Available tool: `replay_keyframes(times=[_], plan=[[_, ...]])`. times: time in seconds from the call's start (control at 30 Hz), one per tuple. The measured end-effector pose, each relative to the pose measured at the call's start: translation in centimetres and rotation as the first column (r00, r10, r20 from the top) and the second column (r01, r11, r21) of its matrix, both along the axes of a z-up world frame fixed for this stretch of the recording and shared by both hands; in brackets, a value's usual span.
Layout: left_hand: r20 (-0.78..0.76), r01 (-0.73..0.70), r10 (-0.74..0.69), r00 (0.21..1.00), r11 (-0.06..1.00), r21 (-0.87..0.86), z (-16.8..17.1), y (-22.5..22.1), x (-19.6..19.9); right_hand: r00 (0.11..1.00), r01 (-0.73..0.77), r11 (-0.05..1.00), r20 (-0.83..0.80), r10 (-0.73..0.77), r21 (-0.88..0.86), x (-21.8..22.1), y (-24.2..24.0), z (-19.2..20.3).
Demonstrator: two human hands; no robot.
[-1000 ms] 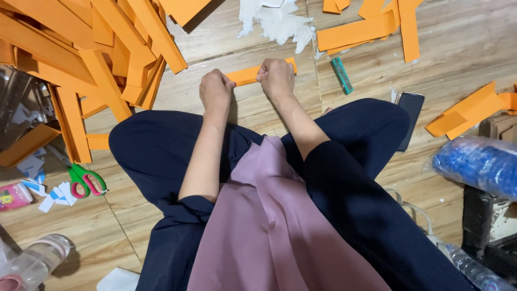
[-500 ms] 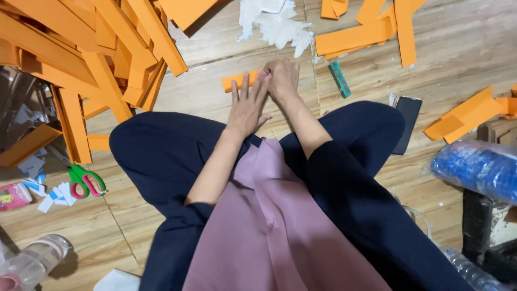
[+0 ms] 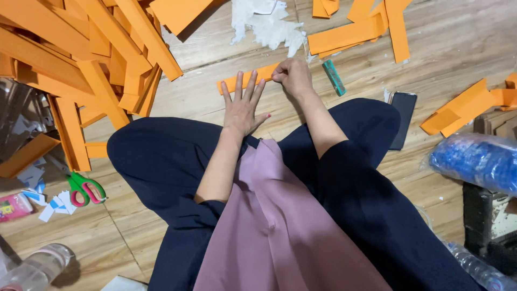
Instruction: The person is picking up orange paper strips from a pile, folding them, and organizing them into a new stack on the floor.
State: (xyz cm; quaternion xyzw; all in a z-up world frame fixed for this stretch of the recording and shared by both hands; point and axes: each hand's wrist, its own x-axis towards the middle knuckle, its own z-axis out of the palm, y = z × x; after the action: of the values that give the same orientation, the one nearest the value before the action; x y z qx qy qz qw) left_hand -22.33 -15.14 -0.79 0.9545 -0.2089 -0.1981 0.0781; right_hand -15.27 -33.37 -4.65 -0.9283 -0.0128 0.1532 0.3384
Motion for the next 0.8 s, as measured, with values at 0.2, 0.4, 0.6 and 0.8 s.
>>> replay_keyframes(times=[0.2,0.4,0.6,0.8], plan=[[0.002,0.006,-0.006,1.0,1.0,0.03,-0.2,-0.2,0.0,0.973,0.173,0.974,-0.126,-0.192,-0.149,0.9,-0.3,-0.6],[0.015,0.008,-0.009,1.0,0.998,0.067,-0.3,-0.2,0.1,0.958,0.214,0.955,-0.145,-0.246,-0.203,1.6,-0.9,-2.6],[0.042,0.013,-0.017,0.999,0.996,0.088,-0.4,-0.3,0.2,0.941,0.289,0.942,-0.127,-0.312,-0.169,1.1,-1.1,-2.3],[0.046,0.022,-0.027,0.999,0.995,0.102,-0.4,-0.3,0.3,0.916,0.344,0.922,-0.154,-0.371,-0.176,1.2,-1.5,-1.1]])
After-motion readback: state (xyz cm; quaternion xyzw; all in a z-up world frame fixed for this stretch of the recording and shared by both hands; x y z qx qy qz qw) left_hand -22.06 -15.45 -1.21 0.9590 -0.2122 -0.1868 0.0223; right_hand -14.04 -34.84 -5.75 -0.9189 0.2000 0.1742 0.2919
